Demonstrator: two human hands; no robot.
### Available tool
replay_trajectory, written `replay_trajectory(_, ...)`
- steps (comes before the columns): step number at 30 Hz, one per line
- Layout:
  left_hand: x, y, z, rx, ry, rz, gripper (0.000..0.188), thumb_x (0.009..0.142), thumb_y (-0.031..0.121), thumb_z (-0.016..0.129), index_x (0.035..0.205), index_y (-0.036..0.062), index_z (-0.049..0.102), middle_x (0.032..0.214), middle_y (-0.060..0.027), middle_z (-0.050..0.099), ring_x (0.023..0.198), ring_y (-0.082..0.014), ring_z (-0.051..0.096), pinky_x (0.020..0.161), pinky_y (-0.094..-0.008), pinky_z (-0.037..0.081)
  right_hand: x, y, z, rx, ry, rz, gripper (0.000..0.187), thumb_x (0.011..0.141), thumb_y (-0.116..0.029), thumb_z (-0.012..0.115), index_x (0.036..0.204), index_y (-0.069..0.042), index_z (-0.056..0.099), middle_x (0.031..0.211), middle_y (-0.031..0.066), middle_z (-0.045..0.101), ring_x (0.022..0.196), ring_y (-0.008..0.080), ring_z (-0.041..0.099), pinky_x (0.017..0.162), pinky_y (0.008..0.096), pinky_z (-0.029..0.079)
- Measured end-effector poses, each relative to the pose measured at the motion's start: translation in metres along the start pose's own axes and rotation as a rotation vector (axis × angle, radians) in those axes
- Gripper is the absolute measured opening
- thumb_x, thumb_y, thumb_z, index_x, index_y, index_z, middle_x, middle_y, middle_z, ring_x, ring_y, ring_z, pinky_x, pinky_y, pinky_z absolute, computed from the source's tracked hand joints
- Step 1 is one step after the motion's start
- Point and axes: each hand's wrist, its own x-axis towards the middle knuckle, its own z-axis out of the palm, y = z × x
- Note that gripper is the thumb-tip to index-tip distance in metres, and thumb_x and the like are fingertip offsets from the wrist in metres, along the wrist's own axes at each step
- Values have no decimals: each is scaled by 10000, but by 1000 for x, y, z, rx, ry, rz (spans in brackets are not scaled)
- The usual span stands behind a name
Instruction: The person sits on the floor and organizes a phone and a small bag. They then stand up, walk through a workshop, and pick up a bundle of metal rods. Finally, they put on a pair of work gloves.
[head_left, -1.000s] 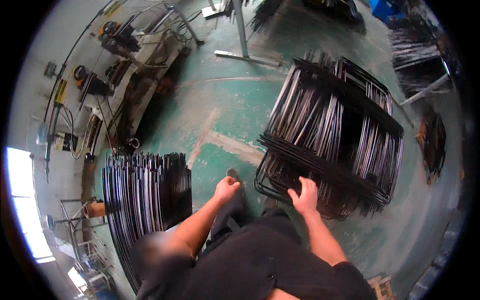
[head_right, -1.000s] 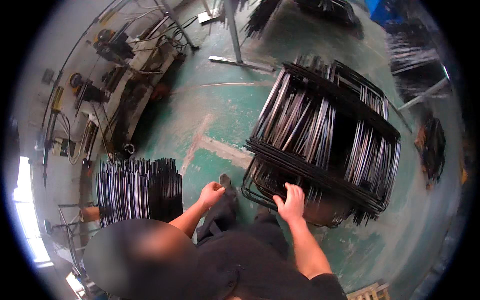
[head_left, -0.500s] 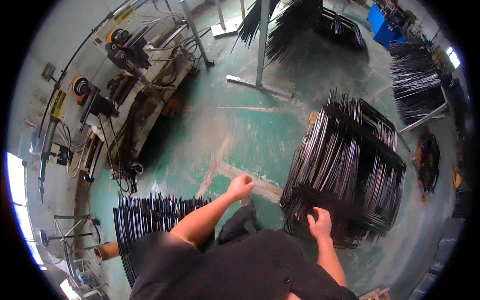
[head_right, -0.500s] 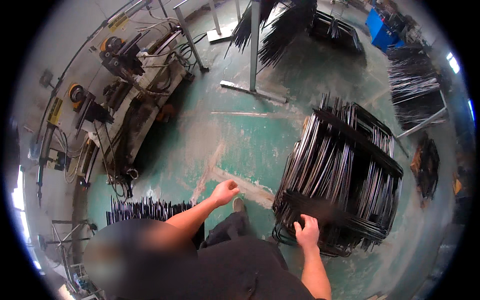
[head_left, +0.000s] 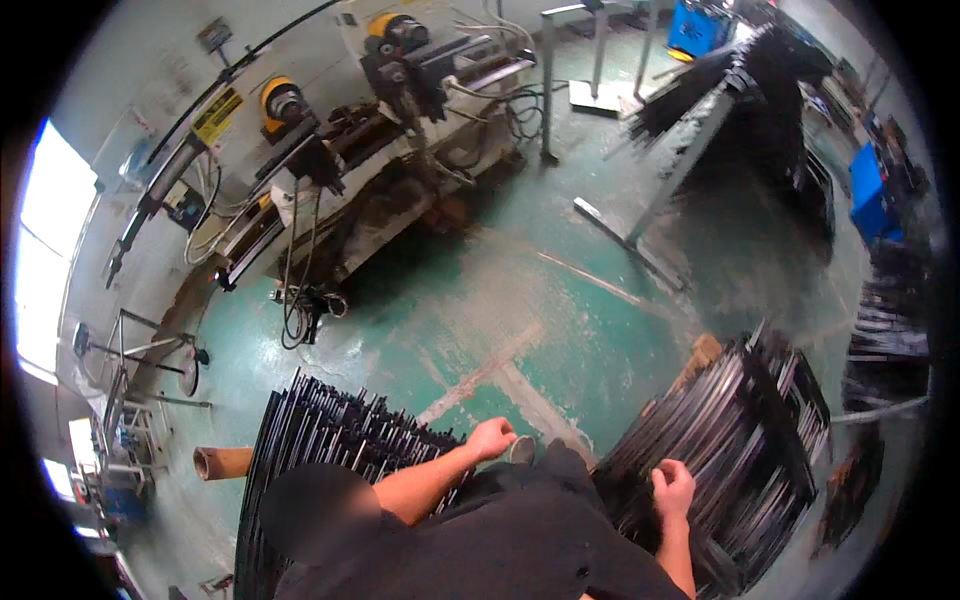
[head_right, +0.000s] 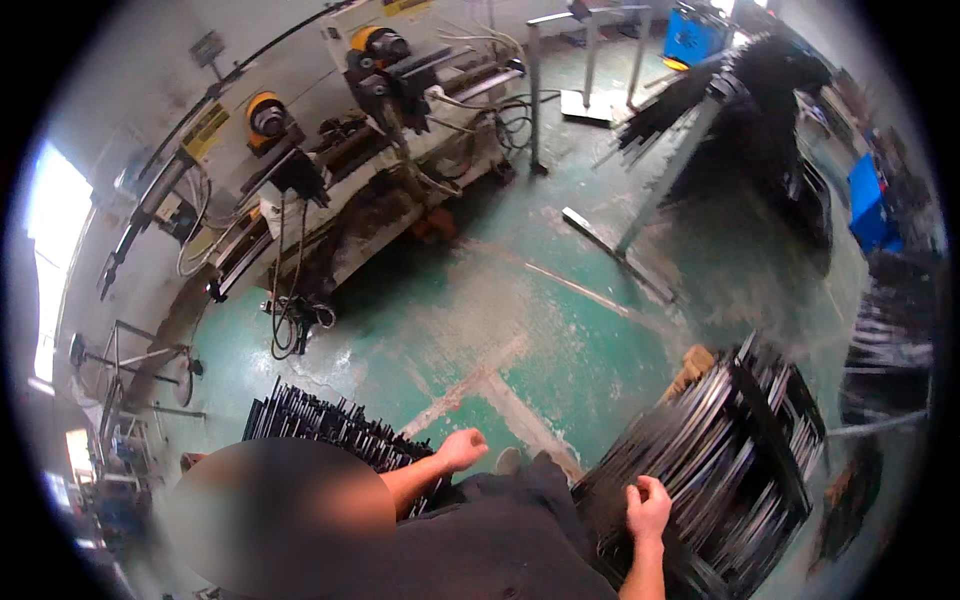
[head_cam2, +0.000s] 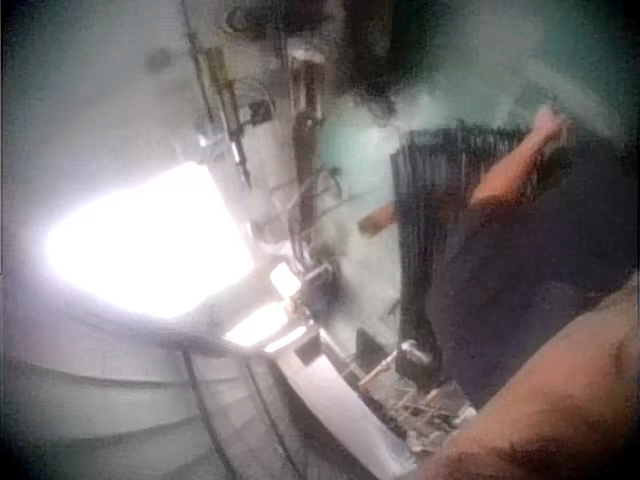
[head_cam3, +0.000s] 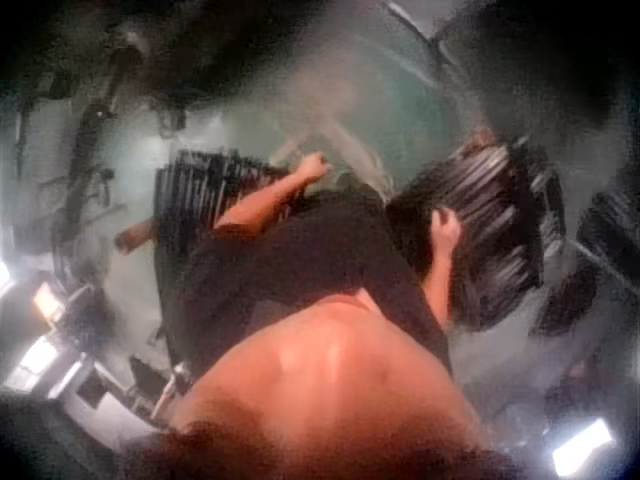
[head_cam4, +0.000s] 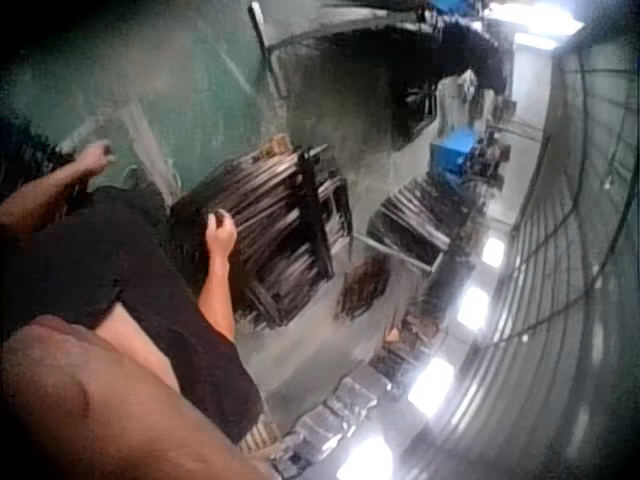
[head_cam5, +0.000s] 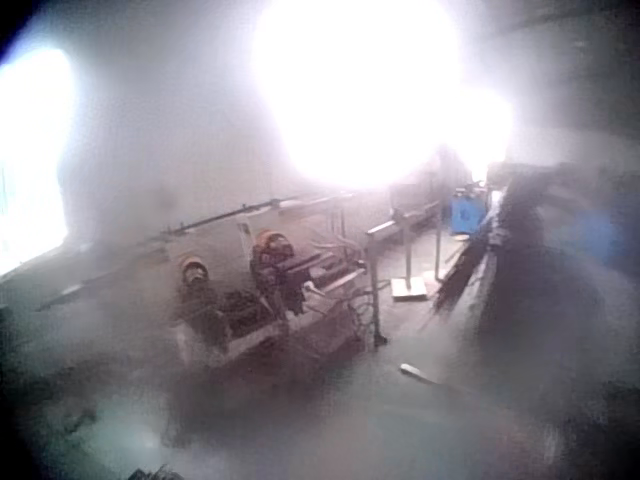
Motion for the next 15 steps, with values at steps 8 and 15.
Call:
replay_trajectory(8,40,-7,-21,-232,280,-130,317,887,301,680,1069,43,703,1077,-184,729,1035,-369,687,906,-457,540,101,-48,50,-92,-436,-124,307,809,-120,815,1068,15,720,929,158,758,847,235,743,792,365,579)
replay_trajectory(15,74,30,-73,-561,607,-371,299,878,273,672,1072,45,680,1067,-182,718,1030,-364,680,882,-459,537,289,-80,72,-313,-775,-246,253,779,-68,810,996,22,720,878,146,753,809,226,722,790,363,573)
